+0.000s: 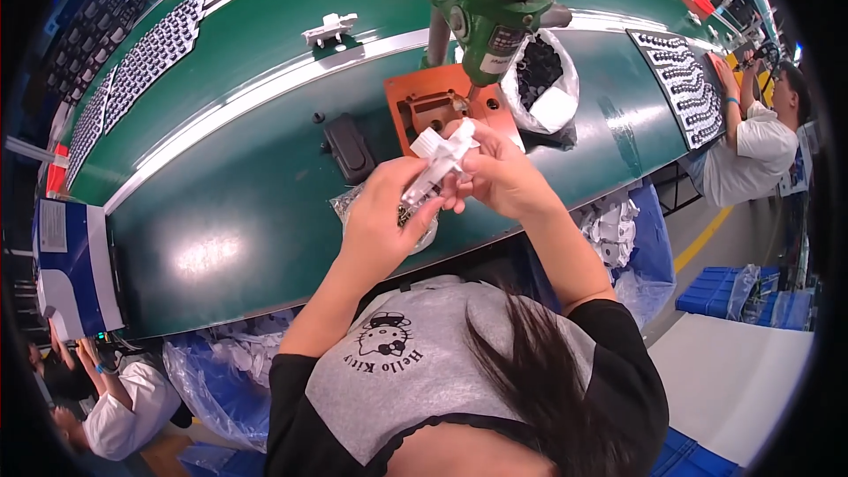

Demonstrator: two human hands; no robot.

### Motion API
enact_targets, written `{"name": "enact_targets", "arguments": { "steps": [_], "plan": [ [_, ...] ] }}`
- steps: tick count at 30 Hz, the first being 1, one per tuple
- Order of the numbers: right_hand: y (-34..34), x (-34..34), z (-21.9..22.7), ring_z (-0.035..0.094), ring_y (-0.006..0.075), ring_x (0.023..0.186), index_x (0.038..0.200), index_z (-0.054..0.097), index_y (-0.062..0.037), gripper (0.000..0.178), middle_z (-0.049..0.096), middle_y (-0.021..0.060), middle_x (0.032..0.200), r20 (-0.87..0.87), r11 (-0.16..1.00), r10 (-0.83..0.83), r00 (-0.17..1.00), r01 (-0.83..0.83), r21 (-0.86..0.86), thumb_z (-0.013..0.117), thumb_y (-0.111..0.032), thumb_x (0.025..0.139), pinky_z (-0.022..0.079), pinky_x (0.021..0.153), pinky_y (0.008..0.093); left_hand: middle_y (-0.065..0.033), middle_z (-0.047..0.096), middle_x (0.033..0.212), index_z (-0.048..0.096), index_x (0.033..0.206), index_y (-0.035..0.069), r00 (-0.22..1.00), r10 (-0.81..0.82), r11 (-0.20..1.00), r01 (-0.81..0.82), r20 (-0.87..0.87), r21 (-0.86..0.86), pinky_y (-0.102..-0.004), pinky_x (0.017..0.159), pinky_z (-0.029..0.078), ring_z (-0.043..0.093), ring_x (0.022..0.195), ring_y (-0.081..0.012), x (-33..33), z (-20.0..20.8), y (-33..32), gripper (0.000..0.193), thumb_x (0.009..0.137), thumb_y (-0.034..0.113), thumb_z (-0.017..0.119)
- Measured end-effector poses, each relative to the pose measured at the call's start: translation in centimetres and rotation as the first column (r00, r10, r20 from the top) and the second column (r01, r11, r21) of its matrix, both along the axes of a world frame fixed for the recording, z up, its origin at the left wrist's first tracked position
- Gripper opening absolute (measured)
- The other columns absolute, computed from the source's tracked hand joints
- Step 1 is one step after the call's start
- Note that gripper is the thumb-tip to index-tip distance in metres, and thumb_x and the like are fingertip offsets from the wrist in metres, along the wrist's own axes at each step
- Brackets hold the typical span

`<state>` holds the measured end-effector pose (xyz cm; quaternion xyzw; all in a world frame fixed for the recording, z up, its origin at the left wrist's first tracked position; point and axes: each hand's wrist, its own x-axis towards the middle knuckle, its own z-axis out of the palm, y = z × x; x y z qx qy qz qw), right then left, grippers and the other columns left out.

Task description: Assembling small plastic parts using a manual press on a factory production line.

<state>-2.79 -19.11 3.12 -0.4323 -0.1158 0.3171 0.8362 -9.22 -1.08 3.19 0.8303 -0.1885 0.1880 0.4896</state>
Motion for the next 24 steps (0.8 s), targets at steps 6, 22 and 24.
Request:
{"name": "enact_targets", "arguments": {
  "steps": [6, 22, 24],
  "plan": [
    [-3.3, 1.0, 1.1, 0.062, 0.0313, 0.061, 0.122, 0.038, -0.0005, 0.047, 0.062, 0.0224, 0.082, -0.181, 0.993, 0.097, 0.979, -0.084, 0.077, 0.046, -0.025, 0.083, 0.053, 0.05, 0.0324, -0.0156, 0.058, 0.1, 0.052, 0.113, 0.005, 0.972, -0.189, 0.976, 0.202, -0.14, 0.086, -0.0373, 0.074, 0.049, 0.059, 0.088, -0.0321, 1.3, 1.2, -1.0, 0.042, 0.075, 0.009, 0.067],
    [-10.2, 17.7, -8.0, 0.061, 0.0323, 0.071, 0.096, 0.061, -0.0019, 0.023, 0.062, 0.0182, 0.078, 0.854, 0.054, 0.176, 0.49, 0.861, -0.505, 0.063, -0.014, 0.077, 0.046, 0.063, 0.037, -0.0161, 0.06, 0.103, 0.055, 0.099, 0.006, 0.931, -0.085, 0.811, -0.142, 0.355, 0.568, -0.0412, 0.087, 0.046, 0.054, 0.108, -0.0317, 9.1, -2.6, -2.1, 0.026, 0.073, 0.008, 0.058],
    [-10.2, 17.0, -7.7, 0.064, 0.0277, 0.071, 0.097, 0.06, -0.0017, 0.024, 0.064, 0.0174, 0.08, 0.878, 0.12, 0.037, 0.477, 0.87, -0.478, 0.064, -0.014, 0.076, 0.047, 0.065, 0.0333, -0.0159, 0.059, 0.105, 0.056, 0.099, 0.007, 0.985, -0.111, 0.853, 0.027, 0.131, 0.522, -0.0428, 0.09, 0.044, 0.055, 0.106, -0.0312, 8.2, -2.0, -2.1, 0.026, 0.074, 0.011, 0.059]
  ]
}}
